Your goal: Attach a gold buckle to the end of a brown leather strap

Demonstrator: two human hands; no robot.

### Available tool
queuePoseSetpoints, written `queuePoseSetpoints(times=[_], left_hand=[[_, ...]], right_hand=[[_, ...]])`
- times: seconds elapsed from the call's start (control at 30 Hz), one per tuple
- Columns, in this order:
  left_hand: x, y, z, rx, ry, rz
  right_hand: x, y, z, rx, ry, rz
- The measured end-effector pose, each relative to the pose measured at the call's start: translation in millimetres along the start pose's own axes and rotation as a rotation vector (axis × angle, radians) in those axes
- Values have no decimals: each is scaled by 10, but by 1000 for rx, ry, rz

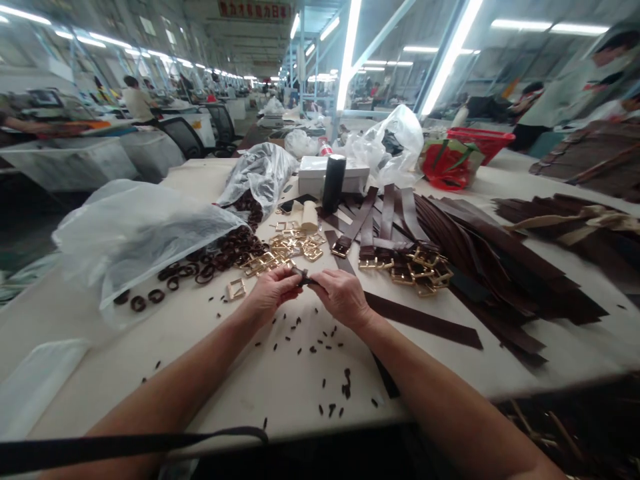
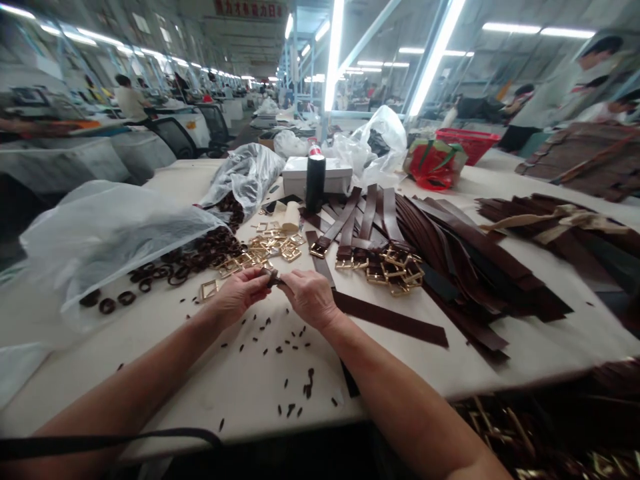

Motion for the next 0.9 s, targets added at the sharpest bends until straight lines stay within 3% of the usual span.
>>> queuePoseSetpoints(times=[0.23,0.37,0.5,0.63,0.73,0.8,0.9], left_hand=[[-46,128,84,367,-38,263],[-93,163,167,586,-26,422],[-60,194,107,595,48,386],[-26,273,17,471,-1,289],[-56,395,-111,447,-63,255],[-94,490,-296,522,-69,236],[-170,646,-743,866,68,253]], right_hand=[[-10,-25,-28,166,69,10],[6,-80,2,132,18,-14],[14,-23,-12,68,33,24],[14,37,-19,94,26,52],[15,97,-25,141,28,94],[18,154,-45,163,59,131],[28,236,-55,204,89,174]])
Point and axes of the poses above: each hand's wrist, its own x-axis towards the middle knuckle, its own z-axis out of the palm, y = z × x, the point moved 6 cm from there along x, towards the middle knuckle, and after that the axes turned 12 degrees about x, right-handed, at the moved point
